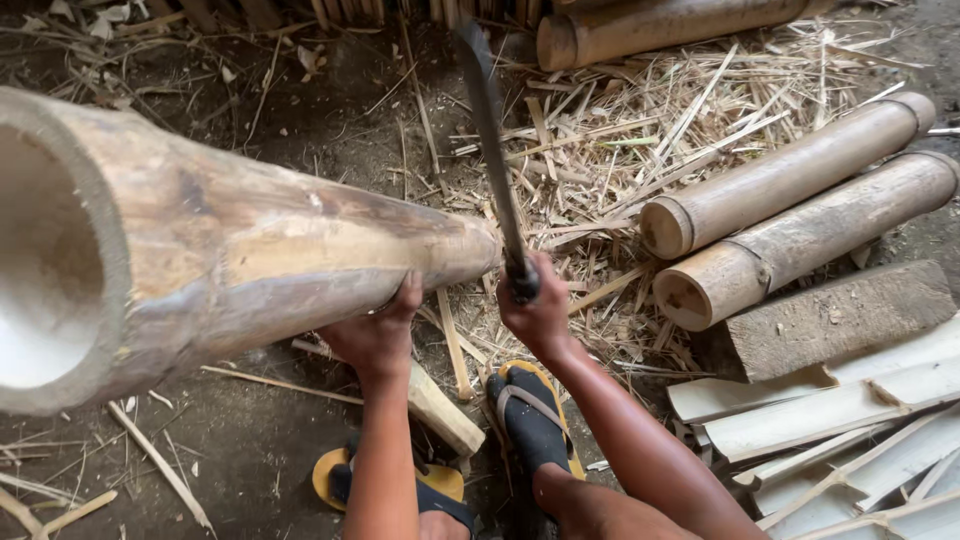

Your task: The person splits bamboo poles into halves using a knife and a wooden mallet. They repeatedly position the knife along the bamboo and strike it with the mallet to separate the pieces.

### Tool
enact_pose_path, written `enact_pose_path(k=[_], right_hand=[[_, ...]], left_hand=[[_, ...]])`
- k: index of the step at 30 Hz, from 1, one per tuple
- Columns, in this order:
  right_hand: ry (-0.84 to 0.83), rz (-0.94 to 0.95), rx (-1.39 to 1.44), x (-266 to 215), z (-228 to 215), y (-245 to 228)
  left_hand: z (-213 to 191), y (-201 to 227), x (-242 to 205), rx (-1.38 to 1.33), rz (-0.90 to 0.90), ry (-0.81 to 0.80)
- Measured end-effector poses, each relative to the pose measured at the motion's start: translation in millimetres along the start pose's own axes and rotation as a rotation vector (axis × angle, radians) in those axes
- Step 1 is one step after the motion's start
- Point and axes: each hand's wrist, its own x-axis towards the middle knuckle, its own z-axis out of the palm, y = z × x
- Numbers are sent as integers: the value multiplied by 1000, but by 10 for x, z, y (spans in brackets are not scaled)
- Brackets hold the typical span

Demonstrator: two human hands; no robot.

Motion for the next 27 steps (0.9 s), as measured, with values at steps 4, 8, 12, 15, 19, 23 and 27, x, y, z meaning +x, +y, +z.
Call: enact_pose_path(k=[4,8,12,15,19,23,27], right_hand=[[-49,212,-280,35,197,432],[-101,325,-71,146,-77,24],[82,-181,155,9,-432,-429],[126,-279,195,49,-283,-213],[-111,336,-276,172,139,430],[-155,350,-173,-35,0,339],[11,-44,81,61,-308,-176]], left_hand=[[142,37,-59,-72,69,-59],[265,123,-68,-92,42,-50],[296,280,-66,-668,-256,-72],[250,376,4,-131,-44,6],[233,375,-64,-106,-46,4],[207,207,-1,-35,53,-84],[244,207,-70,-181,-2,-38]])
